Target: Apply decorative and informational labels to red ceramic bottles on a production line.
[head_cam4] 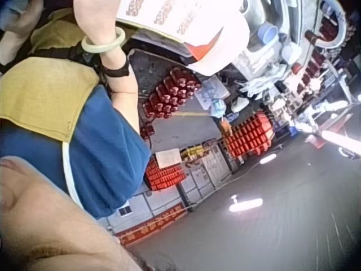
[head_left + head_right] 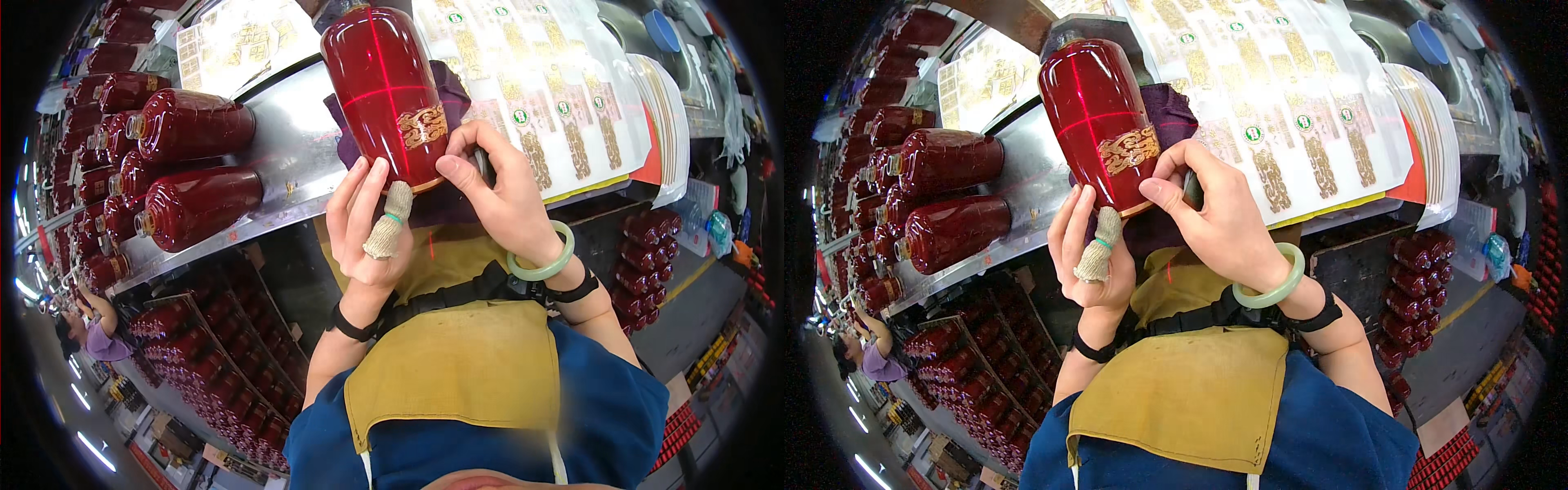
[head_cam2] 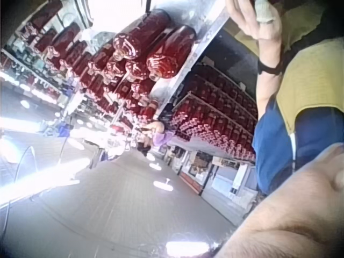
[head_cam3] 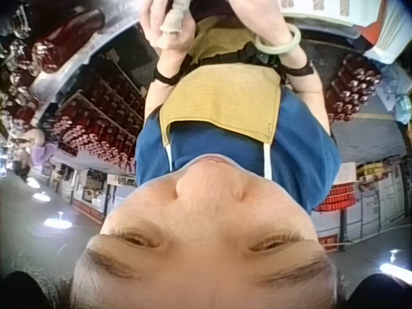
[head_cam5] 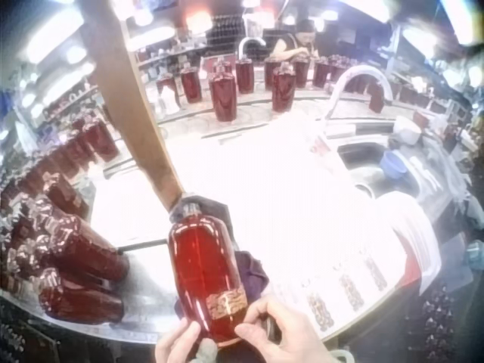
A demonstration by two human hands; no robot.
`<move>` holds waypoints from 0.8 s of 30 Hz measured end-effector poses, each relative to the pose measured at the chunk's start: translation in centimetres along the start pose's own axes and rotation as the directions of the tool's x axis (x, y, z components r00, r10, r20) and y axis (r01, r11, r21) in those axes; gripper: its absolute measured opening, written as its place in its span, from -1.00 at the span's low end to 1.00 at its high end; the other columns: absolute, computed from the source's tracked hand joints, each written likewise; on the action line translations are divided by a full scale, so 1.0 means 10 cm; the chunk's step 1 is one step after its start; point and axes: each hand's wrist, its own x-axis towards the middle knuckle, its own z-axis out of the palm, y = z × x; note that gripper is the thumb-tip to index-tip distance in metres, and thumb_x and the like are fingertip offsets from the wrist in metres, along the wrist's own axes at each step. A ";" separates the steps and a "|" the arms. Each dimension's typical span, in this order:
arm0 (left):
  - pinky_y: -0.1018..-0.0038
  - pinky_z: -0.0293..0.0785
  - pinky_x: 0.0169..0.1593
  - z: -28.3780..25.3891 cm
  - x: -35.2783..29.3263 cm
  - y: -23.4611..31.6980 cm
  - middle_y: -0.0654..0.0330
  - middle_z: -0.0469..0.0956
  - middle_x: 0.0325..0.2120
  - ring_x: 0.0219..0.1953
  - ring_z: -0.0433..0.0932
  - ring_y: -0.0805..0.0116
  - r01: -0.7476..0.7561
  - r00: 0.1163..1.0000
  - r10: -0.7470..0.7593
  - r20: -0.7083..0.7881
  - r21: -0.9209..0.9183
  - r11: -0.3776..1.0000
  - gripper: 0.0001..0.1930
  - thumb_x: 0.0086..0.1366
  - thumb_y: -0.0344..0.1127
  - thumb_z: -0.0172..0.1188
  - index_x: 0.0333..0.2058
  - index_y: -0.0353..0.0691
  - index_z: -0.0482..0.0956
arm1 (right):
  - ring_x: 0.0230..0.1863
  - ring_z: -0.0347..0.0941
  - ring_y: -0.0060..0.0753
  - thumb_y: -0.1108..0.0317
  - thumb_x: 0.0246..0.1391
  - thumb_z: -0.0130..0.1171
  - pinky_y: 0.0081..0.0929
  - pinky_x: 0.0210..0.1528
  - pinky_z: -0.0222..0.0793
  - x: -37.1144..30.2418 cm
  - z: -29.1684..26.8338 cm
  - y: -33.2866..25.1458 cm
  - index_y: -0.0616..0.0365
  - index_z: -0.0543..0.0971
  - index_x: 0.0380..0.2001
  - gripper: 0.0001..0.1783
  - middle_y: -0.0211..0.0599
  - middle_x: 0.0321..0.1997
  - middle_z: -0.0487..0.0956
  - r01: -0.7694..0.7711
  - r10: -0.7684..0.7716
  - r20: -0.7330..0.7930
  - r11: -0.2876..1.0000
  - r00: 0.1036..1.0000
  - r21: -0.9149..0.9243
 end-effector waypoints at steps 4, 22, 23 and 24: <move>0.20 0.66 0.01 0.00 -0.01 -0.01 -0.05 0.68 -0.08 -0.01 0.64 -0.09 0.014 1.000 -0.014 -0.010 -0.008 1.000 -0.77 0.10 -0.69 0.33 -0.22 -0.43 0.67 | -0.44 0.28 -0.64 0.35 0.17 0.39 -0.58 -0.36 0.27 -0.02 0.01 -0.07 0.23 0.54 -0.27 -0.76 -0.46 -0.44 0.47 0.068 -0.067 0.014 0.990 0.998 -0.120; 0.19 0.41 0.15 0.31 -0.16 0.23 -0.10 0.41 0.07 0.11 0.43 -0.02 0.230 0.965 -0.230 -0.127 -0.019 0.973 -0.32 -0.02 -0.40 0.61 0.11 -0.34 0.55 | 0.01 0.46 -0.54 0.51 0.32 0.16 -0.54 0.14 0.36 -0.07 -0.32 0.01 0.34 0.54 0.00 -0.78 -0.31 -0.03 0.59 0.067 -0.049 -0.098 0.980 0.994 0.187; 0.19 0.41 0.16 0.24 -0.17 0.21 -0.07 0.42 0.08 0.11 0.43 -0.01 0.264 0.960 -0.266 -0.088 -0.034 0.964 -0.34 -0.05 -0.42 0.61 0.10 -0.27 0.61 | 0.01 0.46 -0.54 0.51 0.32 0.16 -0.54 0.14 0.36 -0.08 -0.32 -0.02 0.34 0.54 0.00 -0.78 -0.31 -0.03 0.59 0.076 -0.058 -0.100 0.980 0.993 0.184; 0.19 0.39 0.21 0.02 -0.05 0.07 -0.02 0.42 0.12 0.18 0.41 -0.03 -0.006 0.990 -0.011 0.143 0.113 0.994 -0.40 -0.06 -0.50 0.55 0.05 -0.14 0.68 | 0.00 0.46 -0.54 0.53 0.31 0.16 -0.53 0.13 0.37 -0.12 -0.32 -0.03 0.33 0.56 -0.01 -0.78 -0.32 -0.02 0.59 0.067 -0.050 -0.108 0.984 0.993 0.164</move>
